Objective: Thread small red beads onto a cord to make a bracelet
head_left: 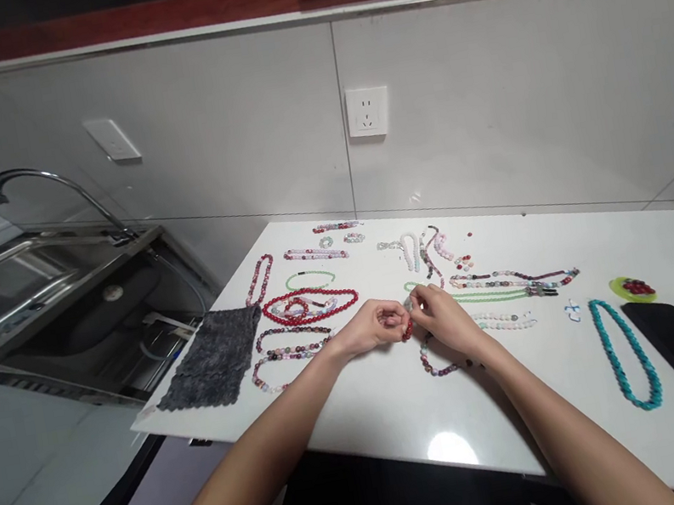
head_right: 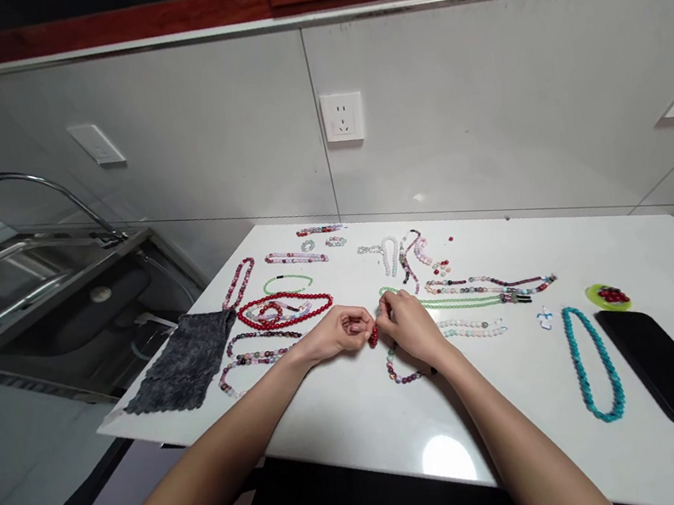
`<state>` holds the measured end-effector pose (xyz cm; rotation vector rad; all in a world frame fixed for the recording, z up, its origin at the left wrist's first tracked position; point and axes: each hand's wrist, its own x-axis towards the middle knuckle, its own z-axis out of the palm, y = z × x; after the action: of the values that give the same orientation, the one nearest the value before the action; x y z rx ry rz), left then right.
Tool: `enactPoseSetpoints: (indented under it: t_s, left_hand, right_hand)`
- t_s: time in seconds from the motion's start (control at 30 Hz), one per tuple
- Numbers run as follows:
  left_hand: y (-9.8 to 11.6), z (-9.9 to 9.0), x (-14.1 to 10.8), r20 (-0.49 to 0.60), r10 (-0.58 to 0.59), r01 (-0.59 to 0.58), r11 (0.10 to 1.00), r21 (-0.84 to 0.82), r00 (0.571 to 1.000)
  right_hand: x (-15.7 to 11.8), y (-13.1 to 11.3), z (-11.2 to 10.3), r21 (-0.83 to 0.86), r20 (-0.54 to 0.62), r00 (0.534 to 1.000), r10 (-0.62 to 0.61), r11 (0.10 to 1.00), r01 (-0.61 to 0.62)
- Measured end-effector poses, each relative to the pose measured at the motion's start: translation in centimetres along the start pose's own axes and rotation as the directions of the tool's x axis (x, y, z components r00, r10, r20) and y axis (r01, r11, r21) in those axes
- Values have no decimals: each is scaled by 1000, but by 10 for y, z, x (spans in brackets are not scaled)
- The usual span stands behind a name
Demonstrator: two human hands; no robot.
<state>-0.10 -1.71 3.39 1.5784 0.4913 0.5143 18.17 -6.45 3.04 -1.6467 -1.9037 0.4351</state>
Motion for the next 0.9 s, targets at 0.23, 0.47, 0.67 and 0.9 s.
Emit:
enactPoseSetpoints:
  t_s: [0.23, 0.47, 0.67, 0.9]
  left_hand:
    - [1, 2, 1, -8, -18, 18, 999, -38, 1000]
    - [-1, 2, 2, 22, -34, 35, 997, -63, 999]
    - [-3, 2, 3, 24, -41, 42, 998, -38, 999]
    - [-3, 3, 3, 45, -58, 61, 996, -68, 997]
  right_hand:
    - [1, 1, 3, -112, -59, 998, -13, 994, 6]
    - [-1, -2, 2, -222, -125, 992, -36, 975, 7]
    - [-1, -3, 4, -297, -179, 981, -72, 955, 15]
    - [0, -2, 7, -354, -223, 972, -72, 935, -12]
